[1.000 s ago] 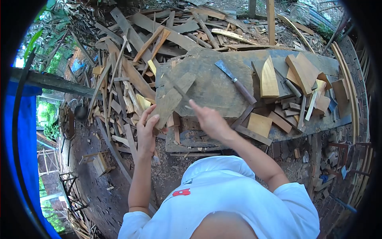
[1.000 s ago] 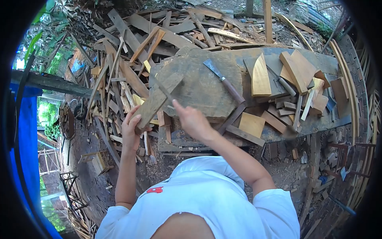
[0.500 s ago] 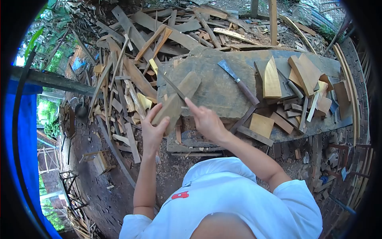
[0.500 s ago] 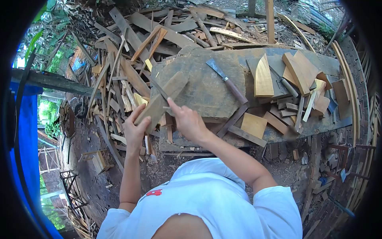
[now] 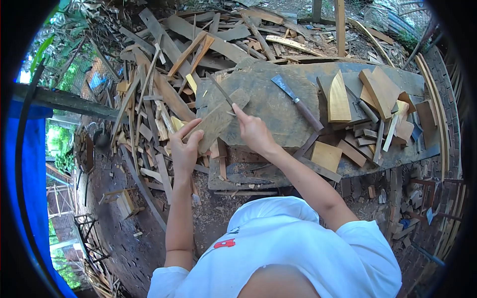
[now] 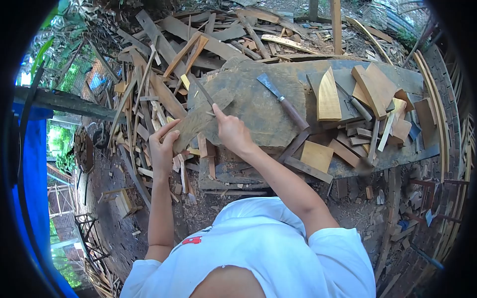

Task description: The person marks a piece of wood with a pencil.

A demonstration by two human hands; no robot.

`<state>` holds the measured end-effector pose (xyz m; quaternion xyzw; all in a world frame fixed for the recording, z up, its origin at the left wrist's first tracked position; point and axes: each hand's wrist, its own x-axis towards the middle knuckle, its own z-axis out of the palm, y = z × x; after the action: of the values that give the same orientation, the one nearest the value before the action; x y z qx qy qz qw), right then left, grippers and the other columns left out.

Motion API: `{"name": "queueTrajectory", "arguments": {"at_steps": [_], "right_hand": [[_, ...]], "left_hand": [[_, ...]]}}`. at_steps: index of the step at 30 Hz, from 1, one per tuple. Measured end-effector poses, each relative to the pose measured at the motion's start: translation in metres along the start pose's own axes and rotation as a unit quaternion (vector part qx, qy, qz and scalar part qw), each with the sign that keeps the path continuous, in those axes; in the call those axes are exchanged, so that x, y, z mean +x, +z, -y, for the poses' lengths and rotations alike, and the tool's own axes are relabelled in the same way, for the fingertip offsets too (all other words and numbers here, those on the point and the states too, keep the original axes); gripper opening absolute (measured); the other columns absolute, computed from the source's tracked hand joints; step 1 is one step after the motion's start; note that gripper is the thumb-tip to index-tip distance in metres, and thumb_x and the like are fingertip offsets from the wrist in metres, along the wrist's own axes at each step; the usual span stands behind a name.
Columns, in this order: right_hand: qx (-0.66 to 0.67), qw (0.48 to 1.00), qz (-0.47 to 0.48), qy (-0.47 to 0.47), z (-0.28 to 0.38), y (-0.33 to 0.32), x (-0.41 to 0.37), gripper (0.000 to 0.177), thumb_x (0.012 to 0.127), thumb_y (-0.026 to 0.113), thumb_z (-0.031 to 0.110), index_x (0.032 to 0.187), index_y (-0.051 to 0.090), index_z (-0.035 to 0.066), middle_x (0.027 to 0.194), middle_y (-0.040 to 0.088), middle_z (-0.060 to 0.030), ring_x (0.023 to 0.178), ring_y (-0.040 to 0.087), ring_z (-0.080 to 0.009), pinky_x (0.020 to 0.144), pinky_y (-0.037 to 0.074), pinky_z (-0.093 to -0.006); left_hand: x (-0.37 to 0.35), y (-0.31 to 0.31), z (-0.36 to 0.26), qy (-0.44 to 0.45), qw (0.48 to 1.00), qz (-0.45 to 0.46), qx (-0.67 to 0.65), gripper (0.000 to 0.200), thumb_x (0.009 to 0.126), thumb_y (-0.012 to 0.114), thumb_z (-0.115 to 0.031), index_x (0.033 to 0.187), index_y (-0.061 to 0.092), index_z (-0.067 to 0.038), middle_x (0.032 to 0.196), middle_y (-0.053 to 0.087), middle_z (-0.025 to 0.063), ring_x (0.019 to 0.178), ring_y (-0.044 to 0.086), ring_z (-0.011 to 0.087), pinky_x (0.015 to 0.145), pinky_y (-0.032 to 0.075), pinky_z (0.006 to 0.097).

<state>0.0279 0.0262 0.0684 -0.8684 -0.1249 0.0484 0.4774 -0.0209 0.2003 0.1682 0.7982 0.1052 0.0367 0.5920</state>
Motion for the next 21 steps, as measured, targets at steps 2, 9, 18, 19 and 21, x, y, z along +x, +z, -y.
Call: {"name": "queueTrajectory", "arguments": {"at_steps": [2,9,18,19,21], "right_hand": [[0.006,1.0,-0.006,-0.023,0.01,0.003,-0.02,0.054,0.091,0.047,0.005,0.144,0.039,0.011,0.08,0.061,-0.0277,0.075,0.062,-0.044,0.066,0.048,-0.0508],[0.004,1.0,-0.005,-0.027,0.001,0.0,0.003,0.053,0.088,0.045,0.006,0.141,0.042,0.01,0.078,0.063,-0.0266,0.072,0.063,-0.0457,0.066,0.052,-0.0534],[-0.012,0.999,-0.002,-0.043,0.007,-0.003,-0.007,0.052,0.091,0.048,0.008,0.143,0.042,0.012,0.082,0.063,-0.0284,0.077,0.063,-0.0451,0.069,0.049,-0.0519],[-0.004,0.999,-0.015,-0.039,-0.001,0.001,0.008,0.053,0.09,0.047,0.008,0.142,0.041,0.009,0.08,0.063,-0.0279,0.074,0.063,-0.0457,0.067,0.05,-0.0525],[0.01,1.0,-0.02,0.006,0.002,0.005,0.014,0.051,0.093,0.047,0.008,0.143,0.041,0.012,0.082,0.061,-0.0303,0.079,0.062,-0.0448,0.069,0.049,-0.0519]], "left_hand": [[0.004,-0.002,-0.001,0.002,1.0,0.0,0.009,0.037,0.083,0.051,-0.008,0.114,0.064,0.007,0.088,0.067,0.0133,0.067,0.066,0.016,0.049,0.059,0.0284],[0.011,-0.009,0.0,-0.01,1.0,0.015,-0.001,0.037,0.082,0.05,-0.008,0.113,0.066,0.006,0.091,0.068,0.0135,0.065,0.065,0.0151,0.046,0.057,0.0278],[0.013,-0.004,-0.005,0.019,1.0,0.008,-0.002,0.034,0.084,0.05,-0.006,0.112,0.068,0.003,0.082,0.065,0.008,0.057,0.059,0.0099,0.041,0.052,0.0242],[0.014,-0.005,-0.007,0.023,1.0,0.02,-0.006,0.033,0.084,0.053,-0.005,0.112,0.069,0.002,0.078,0.063,0.0049,0.057,0.056,0.0081,0.041,0.05,0.0234],[0.013,-0.004,-0.008,0.029,0.999,0.017,-0.001,0.032,0.084,0.053,-0.005,0.112,0.069,0.002,0.076,0.062,0.0037,0.056,0.056,0.0076,0.041,0.05,0.0233]]}}
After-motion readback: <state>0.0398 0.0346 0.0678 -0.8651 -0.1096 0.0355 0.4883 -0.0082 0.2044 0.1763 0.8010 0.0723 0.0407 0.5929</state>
